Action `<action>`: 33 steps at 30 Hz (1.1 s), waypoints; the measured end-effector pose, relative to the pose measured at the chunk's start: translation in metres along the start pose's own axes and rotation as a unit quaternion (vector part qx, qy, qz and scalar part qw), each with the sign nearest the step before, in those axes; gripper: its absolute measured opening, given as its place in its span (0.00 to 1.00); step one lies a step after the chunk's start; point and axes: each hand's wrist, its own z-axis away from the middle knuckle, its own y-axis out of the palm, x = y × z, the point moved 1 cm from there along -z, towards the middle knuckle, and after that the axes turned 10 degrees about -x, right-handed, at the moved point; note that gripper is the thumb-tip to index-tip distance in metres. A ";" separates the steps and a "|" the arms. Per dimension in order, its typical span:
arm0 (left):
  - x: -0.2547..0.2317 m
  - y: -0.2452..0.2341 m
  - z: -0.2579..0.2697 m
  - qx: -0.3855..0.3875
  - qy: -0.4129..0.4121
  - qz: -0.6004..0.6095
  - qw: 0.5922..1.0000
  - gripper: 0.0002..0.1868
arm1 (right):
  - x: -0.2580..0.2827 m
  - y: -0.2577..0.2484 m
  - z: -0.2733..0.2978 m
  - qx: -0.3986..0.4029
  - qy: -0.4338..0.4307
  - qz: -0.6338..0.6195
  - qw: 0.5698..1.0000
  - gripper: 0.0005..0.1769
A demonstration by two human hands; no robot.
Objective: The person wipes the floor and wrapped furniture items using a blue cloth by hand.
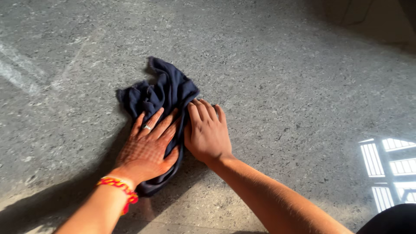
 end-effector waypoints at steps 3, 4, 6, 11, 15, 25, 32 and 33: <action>0.004 -0.005 0.000 -0.020 0.038 0.021 0.999 0.38 | -0.001 0.001 0.001 0.005 0.008 -0.005 1.000 0.26; 0.004 -0.003 -0.002 -0.020 0.040 0.023 0.999 0.38 | -0.002 0.000 0.001 0.004 0.007 -0.005 1.000 0.26; 0.007 -0.003 -0.002 -0.015 0.043 0.024 0.999 0.36 | -0.001 0.000 0.002 0.003 0.008 -0.010 1.000 0.27; 0.013 0.005 -0.007 -0.029 -0.145 -0.008 0.989 0.28 | 0.001 -0.001 -0.001 0.014 0.014 -0.016 1.000 0.26; 0.023 0.022 -0.005 -0.078 -0.402 -0.126 0.903 0.23 | 0.000 0.000 -0.001 0.011 0.018 -0.012 1.000 0.26; 0.018 0.009 -0.024 -0.048 -0.159 -0.059 0.984 0.29 | 0.002 -0.002 -0.002 0.007 0.020 -0.018 1.000 0.26; 0.020 0.017 -0.026 -0.105 -0.139 -0.003 0.985 0.27 | 0.002 -0.002 -0.002 0.015 0.014 -0.005 1.000 0.27; 0.020 0.020 -0.026 -0.107 -0.167 -0.009 0.980 0.26 | 0.001 -0.002 -0.002 0.017 0.011 -0.001 1.000 0.28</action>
